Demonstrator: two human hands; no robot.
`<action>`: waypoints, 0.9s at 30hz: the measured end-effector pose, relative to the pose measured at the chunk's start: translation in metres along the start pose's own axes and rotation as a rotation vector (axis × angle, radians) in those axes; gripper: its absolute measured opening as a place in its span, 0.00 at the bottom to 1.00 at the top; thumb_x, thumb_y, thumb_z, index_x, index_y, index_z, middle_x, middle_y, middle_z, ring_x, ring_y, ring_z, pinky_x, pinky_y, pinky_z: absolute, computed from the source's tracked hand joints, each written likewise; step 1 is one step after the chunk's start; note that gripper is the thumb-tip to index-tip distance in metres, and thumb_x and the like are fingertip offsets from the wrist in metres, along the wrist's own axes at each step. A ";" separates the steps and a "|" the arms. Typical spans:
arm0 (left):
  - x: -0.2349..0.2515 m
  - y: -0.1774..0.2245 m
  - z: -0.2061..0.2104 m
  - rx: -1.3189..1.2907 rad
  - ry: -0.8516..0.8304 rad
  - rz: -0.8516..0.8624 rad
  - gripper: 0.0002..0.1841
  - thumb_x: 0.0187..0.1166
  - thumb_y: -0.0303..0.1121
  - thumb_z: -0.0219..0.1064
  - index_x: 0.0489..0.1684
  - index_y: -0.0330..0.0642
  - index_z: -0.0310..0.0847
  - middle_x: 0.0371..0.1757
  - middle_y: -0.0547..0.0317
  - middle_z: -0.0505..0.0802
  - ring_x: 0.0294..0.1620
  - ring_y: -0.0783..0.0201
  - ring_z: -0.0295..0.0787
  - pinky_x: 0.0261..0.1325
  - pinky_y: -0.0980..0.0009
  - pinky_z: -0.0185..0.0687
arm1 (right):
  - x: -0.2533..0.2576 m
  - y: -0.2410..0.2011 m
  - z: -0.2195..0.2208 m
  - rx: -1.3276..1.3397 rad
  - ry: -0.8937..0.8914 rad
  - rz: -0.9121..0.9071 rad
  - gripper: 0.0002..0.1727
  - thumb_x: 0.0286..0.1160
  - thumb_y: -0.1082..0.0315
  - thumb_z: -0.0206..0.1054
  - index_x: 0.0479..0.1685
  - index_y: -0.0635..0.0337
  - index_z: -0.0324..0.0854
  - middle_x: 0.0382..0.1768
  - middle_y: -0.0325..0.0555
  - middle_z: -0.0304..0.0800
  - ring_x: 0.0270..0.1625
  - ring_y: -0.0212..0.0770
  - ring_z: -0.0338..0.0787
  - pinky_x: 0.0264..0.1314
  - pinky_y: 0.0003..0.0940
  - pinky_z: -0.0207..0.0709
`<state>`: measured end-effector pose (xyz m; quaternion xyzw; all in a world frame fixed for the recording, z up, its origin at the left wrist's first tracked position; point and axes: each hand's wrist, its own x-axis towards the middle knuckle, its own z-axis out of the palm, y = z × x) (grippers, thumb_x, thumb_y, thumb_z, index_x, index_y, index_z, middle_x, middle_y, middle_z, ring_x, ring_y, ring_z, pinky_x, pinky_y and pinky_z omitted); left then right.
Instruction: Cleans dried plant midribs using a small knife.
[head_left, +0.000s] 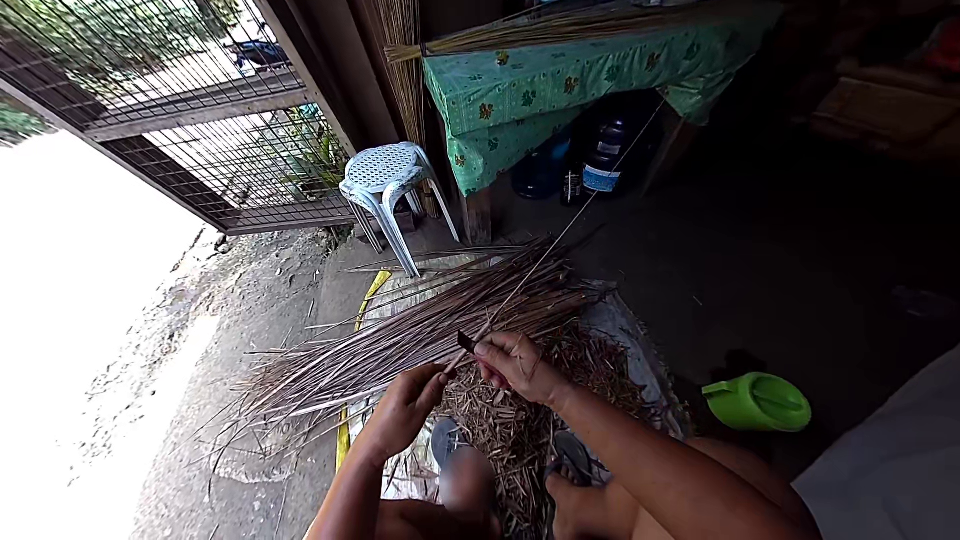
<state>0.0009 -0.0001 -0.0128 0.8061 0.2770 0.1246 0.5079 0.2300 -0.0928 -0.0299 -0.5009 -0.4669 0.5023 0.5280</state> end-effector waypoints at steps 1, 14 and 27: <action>0.000 0.000 0.000 0.007 0.000 0.002 0.18 0.91 0.40 0.52 0.53 0.43 0.88 0.21 0.75 0.78 0.19 0.80 0.70 0.26 0.80 0.70 | 0.000 0.001 -0.002 -0.011 0.022 -0.019 0.15 0.90 0.62 0.56 0.40 0.62 0.83 0.23 0.35 0.85 0.21 0.26 0.82 0.25 0.21 0.77; -0.007 -0.004 0.000 0.012 0.002 -0.027 0.17 0.90 0.43 0.54 0.50 0.46 0.89 0.20 0.76 0.77 0.18 0.80 0.69 0.25 0.80 0.68 | 0.009 0.010 -0.036 -0.044 0.054 -0.023 0.15 0.90 0.63 0.57 0.38 0.62 0.83 0.23 0.35 0.86 0.21 0.27 0.82 0.24 0.21 0.77; -0.004 -0.001 0.000 0.019 -0.008 -0.061 0.16 0.90 0.41 0.55 0.51 0.44 0.89 0.22 0.73 0.82 0.20 0.78 0.73 0.26 0.79 0.72 | 0.015 -0.003 -0.049 0.088 0.218 0.047 0.17 0.92 0.64 0.54 0.66 0.65 0.80 0.27 0.41 0.87 0.22 0.32 0.83 0.25 0.24 0.79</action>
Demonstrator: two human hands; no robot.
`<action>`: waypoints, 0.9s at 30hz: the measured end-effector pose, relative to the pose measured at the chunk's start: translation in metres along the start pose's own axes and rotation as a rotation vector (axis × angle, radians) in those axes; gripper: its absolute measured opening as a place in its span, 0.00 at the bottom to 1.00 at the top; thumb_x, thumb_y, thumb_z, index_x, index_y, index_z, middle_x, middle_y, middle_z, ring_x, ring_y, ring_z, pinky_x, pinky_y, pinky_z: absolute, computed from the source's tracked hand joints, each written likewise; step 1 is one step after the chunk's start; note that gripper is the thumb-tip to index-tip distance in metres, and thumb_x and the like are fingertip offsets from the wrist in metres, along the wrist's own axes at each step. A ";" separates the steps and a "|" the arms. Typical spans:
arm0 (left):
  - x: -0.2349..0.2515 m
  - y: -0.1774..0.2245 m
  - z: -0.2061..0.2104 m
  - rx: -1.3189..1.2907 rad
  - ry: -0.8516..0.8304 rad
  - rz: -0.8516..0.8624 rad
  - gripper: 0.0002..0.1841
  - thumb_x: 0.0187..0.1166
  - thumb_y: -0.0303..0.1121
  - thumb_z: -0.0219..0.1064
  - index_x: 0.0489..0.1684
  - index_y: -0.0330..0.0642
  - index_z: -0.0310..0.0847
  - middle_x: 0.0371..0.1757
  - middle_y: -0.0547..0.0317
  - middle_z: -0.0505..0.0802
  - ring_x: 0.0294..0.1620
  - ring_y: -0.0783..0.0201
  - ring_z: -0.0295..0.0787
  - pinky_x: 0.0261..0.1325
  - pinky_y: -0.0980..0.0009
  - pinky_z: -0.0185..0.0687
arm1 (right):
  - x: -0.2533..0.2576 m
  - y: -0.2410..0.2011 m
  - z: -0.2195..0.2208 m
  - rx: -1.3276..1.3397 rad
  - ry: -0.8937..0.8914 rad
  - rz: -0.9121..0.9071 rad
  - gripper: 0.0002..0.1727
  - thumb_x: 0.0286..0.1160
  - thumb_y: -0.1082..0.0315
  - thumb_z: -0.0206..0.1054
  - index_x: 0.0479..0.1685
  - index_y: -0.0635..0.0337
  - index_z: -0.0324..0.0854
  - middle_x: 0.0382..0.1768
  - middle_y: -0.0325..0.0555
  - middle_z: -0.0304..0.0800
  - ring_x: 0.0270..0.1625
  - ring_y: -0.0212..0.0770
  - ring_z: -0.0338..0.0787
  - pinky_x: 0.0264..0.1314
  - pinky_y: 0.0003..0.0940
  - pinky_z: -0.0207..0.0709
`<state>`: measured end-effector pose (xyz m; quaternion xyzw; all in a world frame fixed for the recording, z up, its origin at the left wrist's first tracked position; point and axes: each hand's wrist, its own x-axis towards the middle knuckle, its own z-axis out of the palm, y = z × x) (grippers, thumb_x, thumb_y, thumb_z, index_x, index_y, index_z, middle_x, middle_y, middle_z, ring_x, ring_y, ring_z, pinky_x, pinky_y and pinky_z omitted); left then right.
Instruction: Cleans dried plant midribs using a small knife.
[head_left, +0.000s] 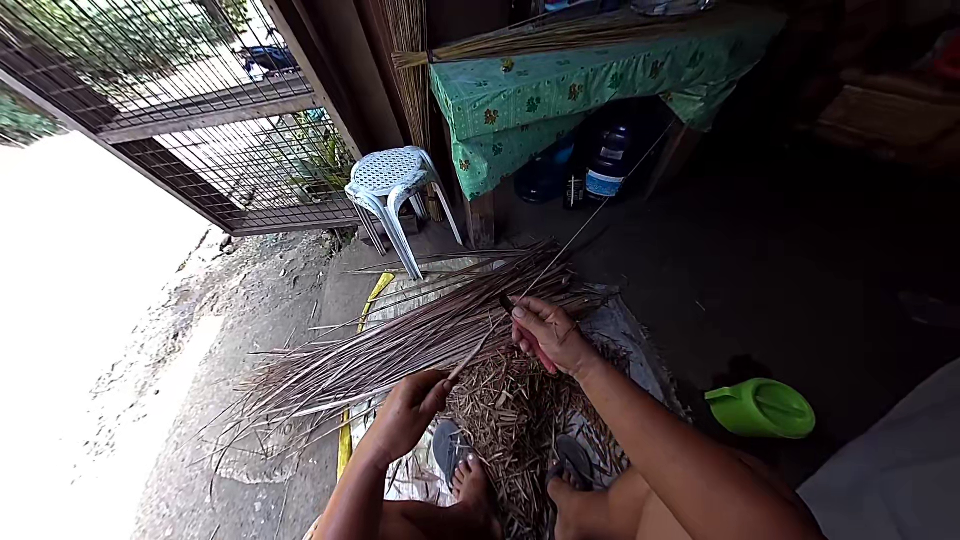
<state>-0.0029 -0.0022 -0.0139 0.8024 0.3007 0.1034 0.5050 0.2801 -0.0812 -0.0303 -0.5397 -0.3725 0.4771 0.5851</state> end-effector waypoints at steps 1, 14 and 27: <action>0.001 0.002 0.001 -0.006 -0.010 -0.002 0.16 0.90 0.41 0.56 0.53 0.43 0.88 0.24 0.72 0.83 0.20 0.78 0.74 0.27 0.79 0.73 | -0.001 0.000 0.003 0.027 -0.002 -0.006 0.17 0.92 0.64 0.54 0.65 0.65 0.80 0.26 0.41 0.86 0.22 0.32 0.83 0.24 0.24 0.78; 0.007 0.001 0.002 0.078 0.043 0.014 0.17 0.90 0.41 0.53 0.50 0.42 0.87 0.22 0.72 0.80 0.21 0.78 0.73 0.29 0.79 0.73 | -0.020 0.009 0.039 -0.090 -0.244 0.050 0.15 0.91 0.62 0.55 0.44 0.63 0.82 0.25 0.36 0.86 0.21 0.28 0.83 0.25 0.22 0.78; 0.002 -0.001 -0.001 0.034 0.058 0.042 0.18 0.90 0.43 0.54 0.48 0.44 0.89 0.20 0.75 0.78 0.19 0.80 0.70 0.26 0.80 0.69 | -0.005 0.018 0.015 -0.144 -0.079 -0.138 0.15 0.90 0.64 0.56 0.41 0.64 0.84 0.24 0.35 0.87 0.21 0.26 0.82 0.25 0.21 0.78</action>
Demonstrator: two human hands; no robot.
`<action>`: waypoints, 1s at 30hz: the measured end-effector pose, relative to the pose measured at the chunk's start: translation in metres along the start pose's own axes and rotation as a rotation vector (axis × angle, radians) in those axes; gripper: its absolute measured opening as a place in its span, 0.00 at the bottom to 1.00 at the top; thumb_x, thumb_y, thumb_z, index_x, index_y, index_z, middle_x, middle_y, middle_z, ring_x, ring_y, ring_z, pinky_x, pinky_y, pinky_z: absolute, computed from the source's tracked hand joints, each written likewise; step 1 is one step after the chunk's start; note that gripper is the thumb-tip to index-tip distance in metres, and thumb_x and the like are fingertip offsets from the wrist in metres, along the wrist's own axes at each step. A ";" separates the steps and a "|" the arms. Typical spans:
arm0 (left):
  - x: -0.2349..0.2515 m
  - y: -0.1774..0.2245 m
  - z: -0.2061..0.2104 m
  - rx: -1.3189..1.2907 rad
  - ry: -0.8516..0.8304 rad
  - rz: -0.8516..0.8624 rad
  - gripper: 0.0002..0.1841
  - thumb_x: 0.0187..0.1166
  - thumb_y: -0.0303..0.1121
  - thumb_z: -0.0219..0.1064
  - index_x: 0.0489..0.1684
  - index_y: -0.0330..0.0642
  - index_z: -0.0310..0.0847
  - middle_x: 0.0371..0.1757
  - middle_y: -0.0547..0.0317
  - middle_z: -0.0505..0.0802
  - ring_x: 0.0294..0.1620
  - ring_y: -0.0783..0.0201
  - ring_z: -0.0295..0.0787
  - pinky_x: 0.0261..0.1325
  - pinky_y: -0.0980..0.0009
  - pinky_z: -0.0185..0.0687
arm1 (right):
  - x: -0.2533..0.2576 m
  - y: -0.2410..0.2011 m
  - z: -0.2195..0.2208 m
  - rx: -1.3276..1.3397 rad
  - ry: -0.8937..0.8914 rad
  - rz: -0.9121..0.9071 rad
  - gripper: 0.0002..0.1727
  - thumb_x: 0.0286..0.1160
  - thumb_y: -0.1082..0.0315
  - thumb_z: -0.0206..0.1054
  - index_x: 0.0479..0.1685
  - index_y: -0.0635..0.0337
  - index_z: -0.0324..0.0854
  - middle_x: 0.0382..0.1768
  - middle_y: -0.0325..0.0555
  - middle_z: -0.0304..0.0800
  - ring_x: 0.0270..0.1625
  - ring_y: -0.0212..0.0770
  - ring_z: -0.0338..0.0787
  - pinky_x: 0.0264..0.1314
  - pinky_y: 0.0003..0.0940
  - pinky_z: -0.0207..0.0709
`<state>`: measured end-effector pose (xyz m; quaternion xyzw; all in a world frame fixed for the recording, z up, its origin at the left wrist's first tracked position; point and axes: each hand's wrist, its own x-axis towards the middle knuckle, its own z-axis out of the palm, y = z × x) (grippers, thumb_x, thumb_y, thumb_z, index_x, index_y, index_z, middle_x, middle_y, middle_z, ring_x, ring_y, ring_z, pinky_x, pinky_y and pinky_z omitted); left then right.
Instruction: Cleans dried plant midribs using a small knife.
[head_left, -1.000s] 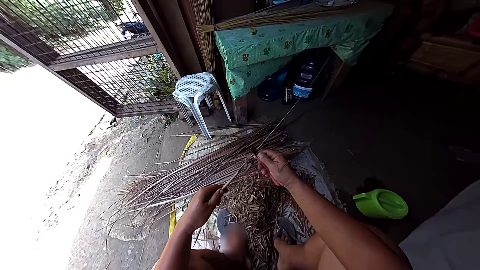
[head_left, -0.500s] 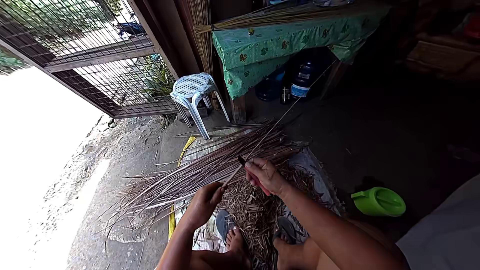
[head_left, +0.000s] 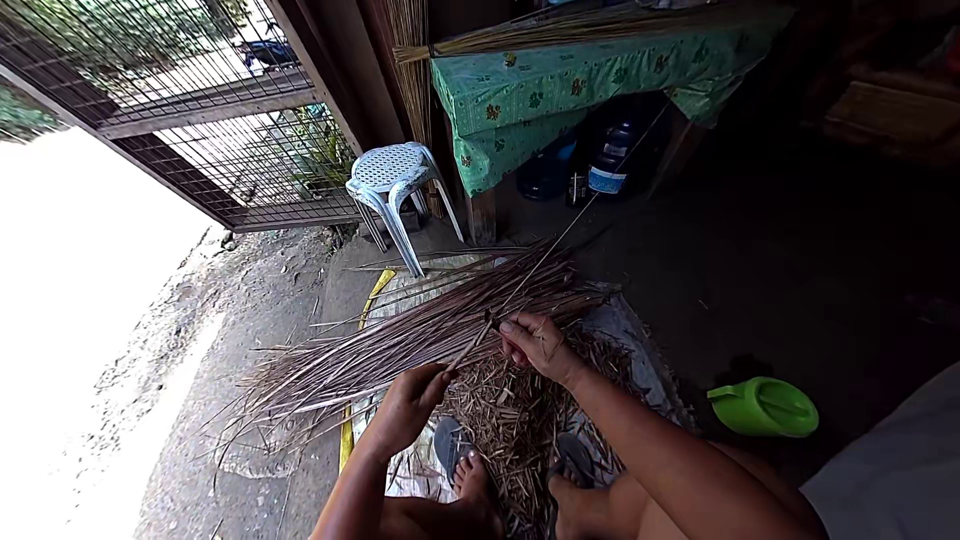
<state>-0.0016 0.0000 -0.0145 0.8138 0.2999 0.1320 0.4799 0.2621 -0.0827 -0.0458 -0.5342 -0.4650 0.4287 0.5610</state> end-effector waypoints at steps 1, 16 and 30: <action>0.000 -0.001 0.000 -0.002 0.001 0.000 0.18 0.90 0.43 0.54 0.48 0.44 0.89 0.20 0.75 0.78 0.19 0.80 0.70 0.26 0.80 0.69 | 0.001 0.001 -0.002 0.003 0.011 0.001 0.15 0.90 0.64 0.56 0.42 0.64 0.85 0.24 0.35 0.87 0.21 0.26 0.82 0.26 0.21 0.78; 0.000 0.002 -0.001 -0.009 0.022 -0.035 0.16 0.89 0.42 0.55 0.48 0.44 0.89 0.21 0.74 0.81 0.20 0.79 0.73 0.27 0.79 0.72 | 0.007 -0.016 -0.011 0.076 0.173 0.050 0.15 0.92 0.65 0.54 0.51 0.67 0.83 0.25 0.40 0.87 0.21 0.31 0.84 0.24 0.23 0.79; 0.005 0.003 0.005 -0.029 0.009 0.000 0.17 0.90 0.44 0.56 0.48 0.43 0.89 0.22 0.73 0.81 0.20 0.79 0.74 0.27 0.79 0.72 | -0.017 -0.013 0.036 0.011 -0.241 0.134 0.15 0.90 0.60 0.57 0.45 0.62 0.84 0.25 0.35 0.87 0.22 0.26 0.83 0.25 0.21 0.78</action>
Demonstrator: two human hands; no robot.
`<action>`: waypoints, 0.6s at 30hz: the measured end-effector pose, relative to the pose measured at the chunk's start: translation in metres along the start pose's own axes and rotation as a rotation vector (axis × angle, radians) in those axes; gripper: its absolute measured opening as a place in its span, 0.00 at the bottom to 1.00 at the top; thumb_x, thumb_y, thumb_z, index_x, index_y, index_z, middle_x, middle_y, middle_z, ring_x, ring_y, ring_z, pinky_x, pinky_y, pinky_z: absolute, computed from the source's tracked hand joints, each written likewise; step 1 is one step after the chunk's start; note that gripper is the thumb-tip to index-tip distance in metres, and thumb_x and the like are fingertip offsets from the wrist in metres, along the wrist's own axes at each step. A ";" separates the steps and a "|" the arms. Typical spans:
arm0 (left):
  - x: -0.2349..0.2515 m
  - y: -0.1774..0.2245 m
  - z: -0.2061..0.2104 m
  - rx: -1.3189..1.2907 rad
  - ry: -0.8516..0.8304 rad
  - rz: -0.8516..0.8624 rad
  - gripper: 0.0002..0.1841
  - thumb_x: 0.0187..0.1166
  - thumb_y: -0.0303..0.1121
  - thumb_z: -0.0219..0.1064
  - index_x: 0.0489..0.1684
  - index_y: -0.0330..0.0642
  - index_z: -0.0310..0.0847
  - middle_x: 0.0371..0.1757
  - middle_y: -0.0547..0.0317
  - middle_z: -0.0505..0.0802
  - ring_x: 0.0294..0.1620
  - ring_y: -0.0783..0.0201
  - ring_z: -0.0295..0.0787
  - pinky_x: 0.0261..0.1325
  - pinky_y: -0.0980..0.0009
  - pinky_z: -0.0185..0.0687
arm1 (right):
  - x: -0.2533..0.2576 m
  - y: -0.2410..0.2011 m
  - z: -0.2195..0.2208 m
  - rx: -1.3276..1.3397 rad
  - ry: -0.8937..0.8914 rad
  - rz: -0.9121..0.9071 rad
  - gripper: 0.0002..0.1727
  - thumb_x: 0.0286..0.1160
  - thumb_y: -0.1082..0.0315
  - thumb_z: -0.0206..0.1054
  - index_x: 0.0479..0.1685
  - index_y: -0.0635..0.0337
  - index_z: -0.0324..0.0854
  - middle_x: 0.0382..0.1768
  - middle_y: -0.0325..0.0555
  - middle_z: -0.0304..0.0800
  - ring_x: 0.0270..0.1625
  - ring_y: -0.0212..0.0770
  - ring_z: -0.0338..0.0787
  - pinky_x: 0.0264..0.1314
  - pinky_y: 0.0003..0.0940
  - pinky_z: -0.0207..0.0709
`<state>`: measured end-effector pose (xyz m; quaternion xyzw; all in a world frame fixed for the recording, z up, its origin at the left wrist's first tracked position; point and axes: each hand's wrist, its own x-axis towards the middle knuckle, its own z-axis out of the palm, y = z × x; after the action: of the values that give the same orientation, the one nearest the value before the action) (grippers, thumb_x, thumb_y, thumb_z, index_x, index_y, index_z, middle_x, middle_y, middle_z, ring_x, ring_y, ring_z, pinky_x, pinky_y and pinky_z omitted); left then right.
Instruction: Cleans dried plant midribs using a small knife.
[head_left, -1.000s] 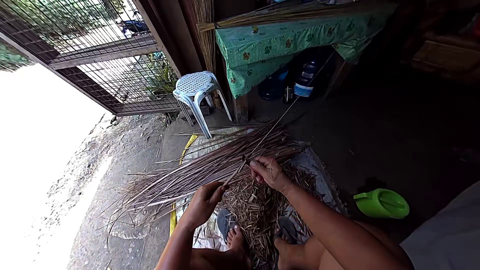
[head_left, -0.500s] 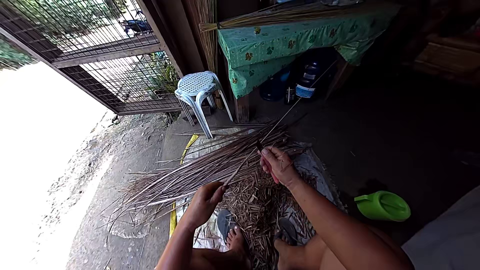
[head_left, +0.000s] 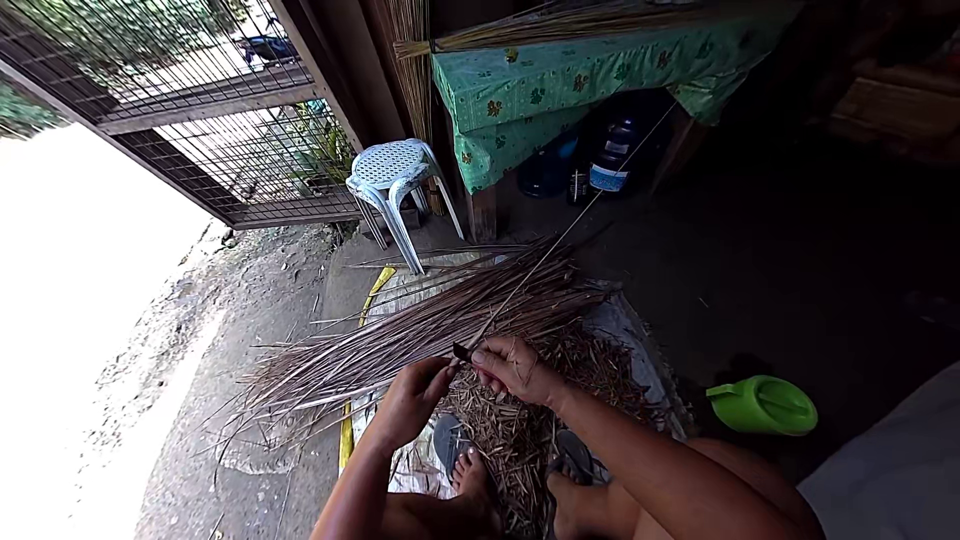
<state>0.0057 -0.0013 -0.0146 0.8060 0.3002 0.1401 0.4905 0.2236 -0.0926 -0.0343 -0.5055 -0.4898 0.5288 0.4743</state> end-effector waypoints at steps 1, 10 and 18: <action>0.000 0.000 0.001 0.005 0.006 0.003 0.17 0.89 0.43 0.57 0.48 0.42 0.89 0.23 0.73 0.81 0.21 0.79 0.74 0.28 0.80 0.72 | 0.000 0.001 -0.002 -0.014 0.018 -0.005 0.15 0.90 0.61 0.58 0.44 0.62 0.84 0.25 0.34 0.87 0.22 0.26 0.83 0.25 0.21 0.78; -0.002 -0.001 -0.003 0.015 0.014 0.003 0.17 0.89 0.44 0.56 0.47 0.45 0.90 0.20 0.75 0.80 0.19 0.80 0.71 0.25 0.80 0.69 | 0.006 0.004 -0.030 -0.038 0.164 -0.044 0.15 0.89 0.62 0.57 0.39 0.61 0.84 0.24 0.34 0.87 0.21 0.26 0.82 0.25 0.20 0.77; -0.005 -0.002 -0.005 0.003 0.031 0.010 0.16 0.89 0.43 0.57 0.47 0.45 0.90 0.21 0.76 0.79 0.19 0.81 0.71 0.25 0.81 0.68 | 0.011 0.001 -0.049 0.044 0.366 -0.061 0.13 0.91 0.65 0.56 0.47 0.64 0.83 0.24 0.38 0.87 0.20 0.29 0.82 0.23 0.22 0.77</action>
<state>-0.0016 -0.0003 -0.0134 0.8059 0.3039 0.1545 0.4841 0.2718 -0.0795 -0.0366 -0.5676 -0.3986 0.4238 0.5825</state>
